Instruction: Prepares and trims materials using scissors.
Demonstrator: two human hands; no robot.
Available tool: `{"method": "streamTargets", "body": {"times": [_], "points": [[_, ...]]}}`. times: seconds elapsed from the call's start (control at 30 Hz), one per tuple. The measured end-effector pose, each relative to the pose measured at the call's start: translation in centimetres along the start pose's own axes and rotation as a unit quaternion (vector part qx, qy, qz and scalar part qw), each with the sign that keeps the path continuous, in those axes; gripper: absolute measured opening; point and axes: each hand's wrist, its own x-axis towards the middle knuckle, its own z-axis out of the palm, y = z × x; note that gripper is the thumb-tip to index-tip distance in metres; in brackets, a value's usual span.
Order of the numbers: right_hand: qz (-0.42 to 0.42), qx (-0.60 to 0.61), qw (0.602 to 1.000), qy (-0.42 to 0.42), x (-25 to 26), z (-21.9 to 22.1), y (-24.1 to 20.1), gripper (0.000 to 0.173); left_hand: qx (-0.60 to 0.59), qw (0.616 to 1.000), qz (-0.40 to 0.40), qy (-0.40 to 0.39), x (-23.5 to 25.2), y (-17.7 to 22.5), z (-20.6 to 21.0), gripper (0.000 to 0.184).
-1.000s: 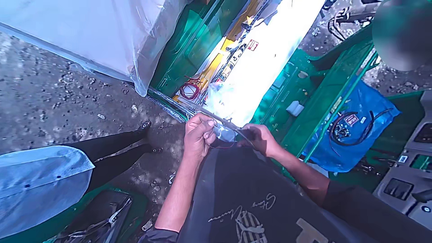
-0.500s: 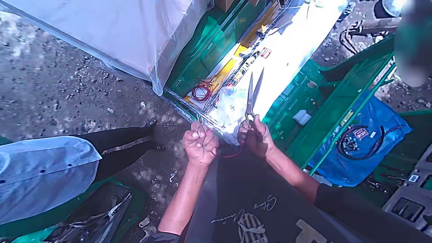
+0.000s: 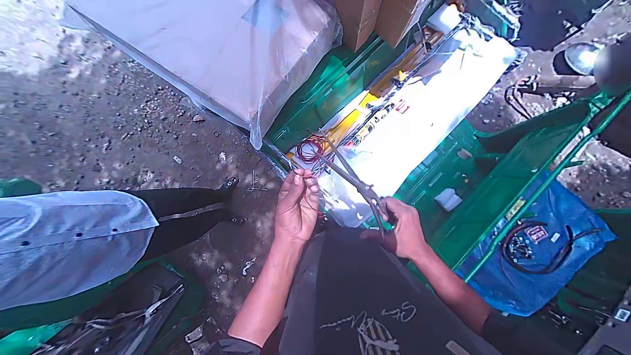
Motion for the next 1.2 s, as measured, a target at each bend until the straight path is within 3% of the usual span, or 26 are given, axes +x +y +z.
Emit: {"method": "streamTargets", "body": {"times": [0.13, 0.3, 0.53, 0.73, 1.2], "points": [[-0.031, -0.072, 0.997, 0.017, 0.2, 1.3, -0.3, 0.077, -0.056, 0.998, 0.000, 0.001, 0.0, -0.1, 1.5, 0.012], [-0.097, -0.118, 0.987, 0.054, 0.5, 1.2, -0.6, 0.072, -0.037, 0.999, -0.008, -0.005, -0.9, -1.1, 1.9, 0.014], [-0.147, -0.138, 0.975, 0.095, 1.1, 1.5, -0.8, 0.064, 0.115, 0.993, 0.034, 0.008, -1.8, -2.9, 1.8, 0.013], [-0.152, -0.119, 0.976, 0.097, 0.9, 1.3, -0.9, 0.061, 0.313, 0.941, 0.125, -0.027, -1.9, -2.8, 1.4, 0.015], [-0.146, -0.097, 0.982, 0.066, -0.4, 1.4, -1.0, 0.062, 0.333, 0.930, 0.155, -0.006, -2.9, -2.7, 1.1, 0.009]]}}
